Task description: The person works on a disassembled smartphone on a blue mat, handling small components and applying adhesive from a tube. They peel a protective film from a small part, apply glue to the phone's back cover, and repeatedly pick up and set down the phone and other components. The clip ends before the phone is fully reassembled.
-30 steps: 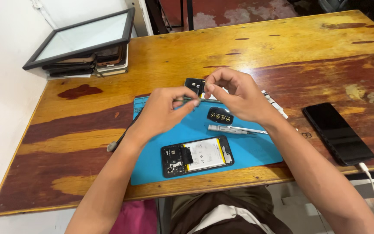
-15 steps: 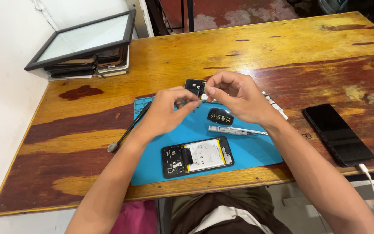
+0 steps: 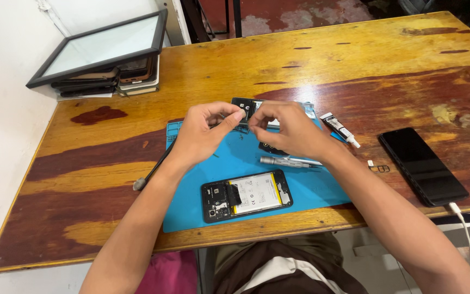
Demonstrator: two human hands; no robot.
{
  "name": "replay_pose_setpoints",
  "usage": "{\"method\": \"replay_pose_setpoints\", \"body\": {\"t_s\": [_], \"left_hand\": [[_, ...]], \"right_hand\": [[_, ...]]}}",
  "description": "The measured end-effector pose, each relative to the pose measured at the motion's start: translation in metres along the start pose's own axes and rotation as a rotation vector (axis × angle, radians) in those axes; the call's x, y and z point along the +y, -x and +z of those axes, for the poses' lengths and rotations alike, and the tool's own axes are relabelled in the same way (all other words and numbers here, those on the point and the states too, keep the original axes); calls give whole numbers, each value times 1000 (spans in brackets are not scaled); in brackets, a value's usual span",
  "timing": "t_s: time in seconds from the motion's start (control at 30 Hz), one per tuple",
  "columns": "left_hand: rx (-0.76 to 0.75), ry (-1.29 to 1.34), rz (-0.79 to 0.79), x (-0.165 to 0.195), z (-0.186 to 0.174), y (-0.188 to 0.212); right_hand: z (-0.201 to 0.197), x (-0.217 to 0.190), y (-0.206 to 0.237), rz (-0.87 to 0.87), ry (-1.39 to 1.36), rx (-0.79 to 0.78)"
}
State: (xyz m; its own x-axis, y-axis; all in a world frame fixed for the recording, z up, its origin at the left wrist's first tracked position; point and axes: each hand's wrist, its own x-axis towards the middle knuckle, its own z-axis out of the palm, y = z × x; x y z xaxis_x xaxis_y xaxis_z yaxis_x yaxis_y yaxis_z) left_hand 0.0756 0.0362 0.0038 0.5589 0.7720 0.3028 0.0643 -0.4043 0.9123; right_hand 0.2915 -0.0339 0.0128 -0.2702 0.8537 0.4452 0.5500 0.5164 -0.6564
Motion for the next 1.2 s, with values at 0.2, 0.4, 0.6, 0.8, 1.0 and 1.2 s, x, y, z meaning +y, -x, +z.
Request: {"method": "replay_pose_setpoints", "body": {"t_s": [0.2, 0.4, 0.6, 0.8, 1.0, 1.2], "left_hand": [[-6, 43, -18, 1, 1, 0], [2, 68, -14, 1, 0, 1], [-5, 72, -14, 1, 0, 1], [-14, 72, -15, 2, 1, 2], [-25, 99, 4, 0, 3, 1], [18, 81, 21, -1, 7, 2]], "right_hand": [[-3, -4, 3, -37, -24, 115], [-1, -7, 1, -75, 7, 175], [1, -6, 0, -85, 8, 176], [3, -5, 0, -86, -4, 183], [5, -6, 0, -83, -38, 183], [7, -7, -1, -137, -3, 193]]}}
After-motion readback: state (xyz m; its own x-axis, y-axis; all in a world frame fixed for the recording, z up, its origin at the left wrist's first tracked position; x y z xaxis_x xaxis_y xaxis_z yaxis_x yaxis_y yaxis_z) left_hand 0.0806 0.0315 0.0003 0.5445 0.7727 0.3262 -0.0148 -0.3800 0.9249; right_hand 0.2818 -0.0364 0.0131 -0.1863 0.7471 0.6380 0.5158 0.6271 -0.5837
